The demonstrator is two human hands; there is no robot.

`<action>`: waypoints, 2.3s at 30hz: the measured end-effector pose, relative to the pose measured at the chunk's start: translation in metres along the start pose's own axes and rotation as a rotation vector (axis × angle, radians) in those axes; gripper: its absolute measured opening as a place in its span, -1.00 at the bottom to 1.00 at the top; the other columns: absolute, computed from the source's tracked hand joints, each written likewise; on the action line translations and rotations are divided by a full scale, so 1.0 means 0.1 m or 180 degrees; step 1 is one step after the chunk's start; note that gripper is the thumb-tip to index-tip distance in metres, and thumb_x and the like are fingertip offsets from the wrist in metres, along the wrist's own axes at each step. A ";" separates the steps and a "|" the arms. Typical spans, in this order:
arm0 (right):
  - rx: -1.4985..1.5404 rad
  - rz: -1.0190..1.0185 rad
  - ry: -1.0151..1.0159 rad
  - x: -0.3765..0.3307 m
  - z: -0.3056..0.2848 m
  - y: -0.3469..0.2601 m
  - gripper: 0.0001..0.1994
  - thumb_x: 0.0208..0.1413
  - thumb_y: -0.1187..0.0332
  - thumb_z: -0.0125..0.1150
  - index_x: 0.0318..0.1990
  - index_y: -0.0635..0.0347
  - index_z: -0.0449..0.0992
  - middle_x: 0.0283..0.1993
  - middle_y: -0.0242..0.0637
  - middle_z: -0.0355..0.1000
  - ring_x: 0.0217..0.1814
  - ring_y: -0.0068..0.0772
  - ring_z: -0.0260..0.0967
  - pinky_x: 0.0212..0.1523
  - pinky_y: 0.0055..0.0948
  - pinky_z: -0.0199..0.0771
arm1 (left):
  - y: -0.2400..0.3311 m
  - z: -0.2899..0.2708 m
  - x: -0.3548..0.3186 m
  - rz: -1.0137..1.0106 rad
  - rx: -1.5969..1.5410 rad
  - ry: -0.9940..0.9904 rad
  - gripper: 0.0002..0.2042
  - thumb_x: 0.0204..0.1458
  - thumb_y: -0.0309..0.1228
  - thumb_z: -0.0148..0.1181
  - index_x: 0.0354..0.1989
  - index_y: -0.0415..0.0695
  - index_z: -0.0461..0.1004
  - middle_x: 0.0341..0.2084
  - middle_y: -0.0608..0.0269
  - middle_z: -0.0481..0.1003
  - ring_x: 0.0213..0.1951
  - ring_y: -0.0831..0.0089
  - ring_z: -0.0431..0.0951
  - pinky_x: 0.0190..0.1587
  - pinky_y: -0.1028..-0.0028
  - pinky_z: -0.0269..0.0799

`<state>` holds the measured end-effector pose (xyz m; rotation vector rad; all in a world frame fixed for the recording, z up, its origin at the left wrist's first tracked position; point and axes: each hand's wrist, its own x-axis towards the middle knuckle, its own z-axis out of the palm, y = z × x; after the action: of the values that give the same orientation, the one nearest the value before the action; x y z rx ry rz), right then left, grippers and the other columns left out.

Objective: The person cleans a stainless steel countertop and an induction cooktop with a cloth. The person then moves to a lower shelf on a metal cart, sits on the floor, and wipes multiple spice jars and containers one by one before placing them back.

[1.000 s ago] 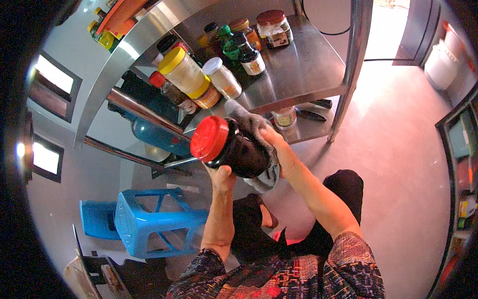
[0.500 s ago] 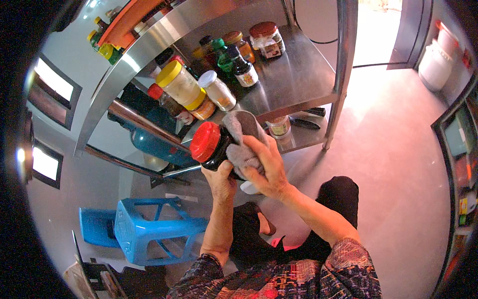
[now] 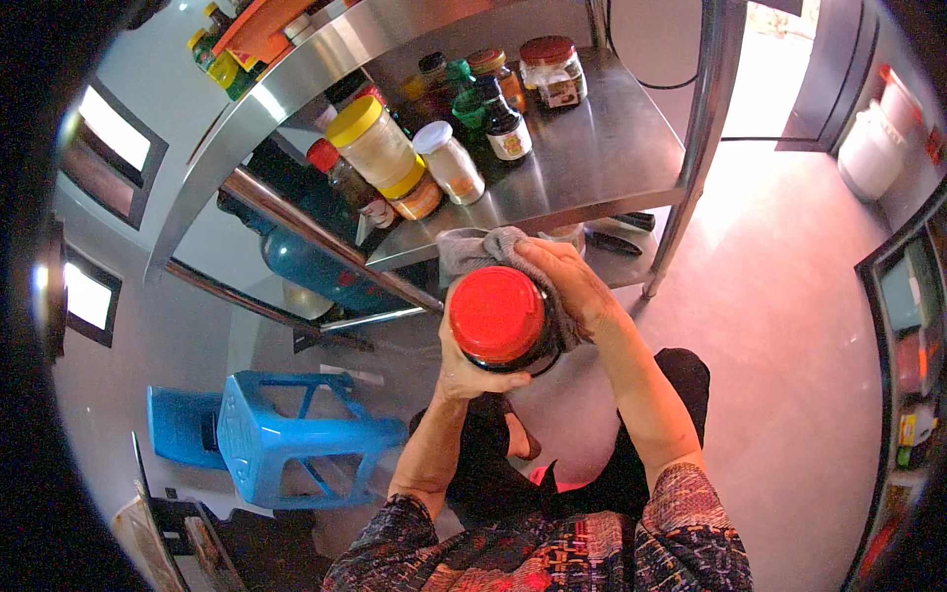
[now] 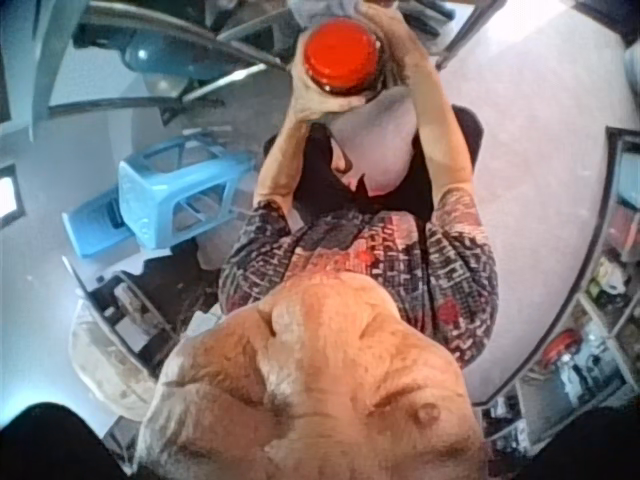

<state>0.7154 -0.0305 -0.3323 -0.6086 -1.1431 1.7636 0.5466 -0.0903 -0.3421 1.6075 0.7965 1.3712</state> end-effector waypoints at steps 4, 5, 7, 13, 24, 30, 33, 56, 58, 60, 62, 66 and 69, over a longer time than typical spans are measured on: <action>-0.0105 0.0219 0.0147 0.01 -0.09 0.29 -0.66 0.21 0.15 -0.02 -0.10 0.26 0.46 -0.17 -0.36 0.46 -0.17 -0.57 0.39 -0.13 -0.54 0.40 | -0.06 -0.03 -0.01 0.0096 0.0083 0.0400 -0.03 -0.63 -0.27 0.60 0.10 -0.29 0.21 0.00 0.13 0.35 0.06 0.31 0.37 0.17 0.32 0.20; 0.0352 0.0308 0.0197 -0.04 -0.02 0.31 -0.64 0.21 0.14 -0.03 -0.07 0.26 0.45 -0.15 -0.33 0.46 -0.15 -0.54 0.40 -0.10 -0.51 0.41 | -0.11 -0.05 -0.03 -0.0015 -0.0103 0.0597 -0.04 -0.62 -0.26 0.60 0.10 -0.29 0.22 -0.01 0.13 0.37 0.05 0.31 0.38 0.16 0.32 0.21; 0.1282 0.0461 0.0289 -0.12 0.14 0.36 -0.61 0.21 0.12 -0.04 -0.01 0.26 0.41 -0.09 -0.28 0.47 -0.12 -0.49 0.43 -0.05 -0.46 0.44 | -0.14 -0.09 -0.06 -0.0232 -0.0457 0.0975 -0.05 -0.60 -0.25 0.59 0.09 -0.30 0.22 -0.04 0.12 0.40 0.01 0.31 0.41 0.14 0.33 0.24; 0.2212 0.0719 0.0674 -0.22 0.36 0.59 -0.50 0.21 -0.04 -0.11 0.08 0.19 0.35 -0.02 -0.23 0.45 -0.06 -0.31 0.43 0.02 -0.30 0.43 | -0.25 -0.10 -0.02 0.0009 -0.0182 0.1580 -0.09 -0.51 -0.23 0.58 0.09 -0.30 0.20 -0.06 0.13 0.39 -0.03 0.33 0.42 0.09 0.34 0.28; -0.1510 0.1208 -0.0222 -0.62 0.18 -0.07 -0.60 0.21 0.07 -0.02 -0.11 0.27 0.48 -0.26 -0.39 0.46 -0.26 -0.57 0.37 -0.22 -0.55 0.40 | -0.30 -0.20 0.16 0.0131 -0.0469 0.1970 -0.12 -0.44 -0.52 0.53 0.15 -0.20 0.12 -0.03 0.17 0.35 -0.02 0.36 0.41 0.07 0.36 0.35; 0.0228 -0.0364 0.1287 -0.65 -0.43 -0.12 -0.71 0.20 0.26 0.07 -0.06 0.29 0.45 -0.19 -0.40 0.45 -0.22 -0.60 0.37 -0.19 -0.56 0.40 | -0.30 0.17 0.68 0.0439 -0.0298 0.1782 -0.10 -0.48 -0.62 0.51 0.15 -0.17 0.10 -0.01 0.17 0.32 0.01 0.35 0.39 0.10 0.34 0.34; 0.0619 -0.0689 0.1483 -0.61 -0.58 -0.07 -0.72 0.21 0.29 0.06 -0.04 0.31 0.43 -0.17 -0.36 0.44 -0.20 -0.61 0.37 -0.19 -0.61 0.39 | -0.43 0.33 0.98 0.0579 0.0052 0.1857 -0.09 -0.47 -0.55 0.53 0.16 -0.19 0.09 0.00 0.17 0.29 0.03 0.36 0.36 0.13 0.38 0.26; 0.0468 -0.0796 0.1236 -0.66 -0.56 -0.29 -0.74 0.20 0.36 0.04 -0.04 0.34 0.41 -0.18 -0.40 0.41 -0.17 -0.66 0.31 -0.15 -0.63 0.33 | -0.72 0.53 1.49 0.1926 0.3158 0.2504 -0.09 -0.28 -0.11 0.48 0.18 -0.26 0.05 0.09 -0.03 0.05 0.14 0.04 0.06 0.20 0.12 -0.02; 0.0462 -0.0917 0.1351 -0.69 -0.59 -0.30 -0.75 0.20 0.37 0.03 -0.05 0.33 0.41 -0.20 -0.40 0.41 -0.20 -0.66 0.31 -0.18 -0.63 0.34 | -0.58 0.72 1.42 0.2268 0.2780 0.2191 -0.11 -0.26 -0.13 0.47 0.18 -0.28 0.06 0.09 -0.03 0.06 0.12 0.04 0.08 0.19 0.15 -0.02; 0.0626 -0.0962 0.1451 -0.73 -0.70 -0.24 -0.77 0.20 0.37 0.02 -0.06 0.32 0.42 -0.20 -0.40 0.41 -0.23 -0.65 0.31 -0.21 -0.62 0.35 | -0.41 0.98 1.45 0.2137 0.2972 0.1433 -0.20 -0.16 -0.30 0.40 0.19 -0.33 0.03 0.10 -0.14 0.10 0.14 0.02 0.11 0.22 0.16 -0.03; 0.0627 -0.0990 0.1642 -0.79 -0.89 -0.15 -0.79 0.21 0.37 0.01 -0.10 0.30 0.43 -0.22 -0.38 0.42 -0.28 -0.65 0.32 -0.27 -0.62 0.36 | -0.44 1.25 1.76 0.1620 0.2153 0.1130 -0.25 -0.10 -0.38 0.31 0.21 -0.37 0.00 0.13 -0.24 0.10 0.17 -0.04 0.10 0.26 0.14 -0.08; 0.0571 -0.1074 0.1860 -0.86 -1.02 -0.21 -0.80 0.21 0.35 0.01 -0.12 0.29 0.41 -0.28 -0.38 0.42 -0.32 -0.61 0.33 -0.32 -0.62 0.37 | -0.80 1.32 2.68 0.0996 0.2244 0.1600 -0.23 -0.08 -0.41 0.21 0.24 -0.44 -0.11 0.21 -0.39 -0.04 0.27 -0.18 -0.04 0.31 0.11 -0.17; 0.0907 -0.1151 0.1294 -0.90 -0.99 -0.20 -0.78 0.21 0.35 0.00 -0.09 0.29 0.40 -0.28 -0.35 0.42 -0.34 -0.59 0.35 -0.32 -0.58 0.39 | -1.13 0.97 3.30 0.0662 0.3329 0.1947 -0.12 -0.05 -0.24 0.23 0.29 -0.33 -0.26 0.25 -0.46 -0.15 0.31 -0.23 -0.14 0.31 0.01 -0.23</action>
<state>0.8422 -0.0638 -0.3652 -0.5180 -0.6572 1.3777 0.7124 0.2293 -0.3033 2.0627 1.9968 1.7553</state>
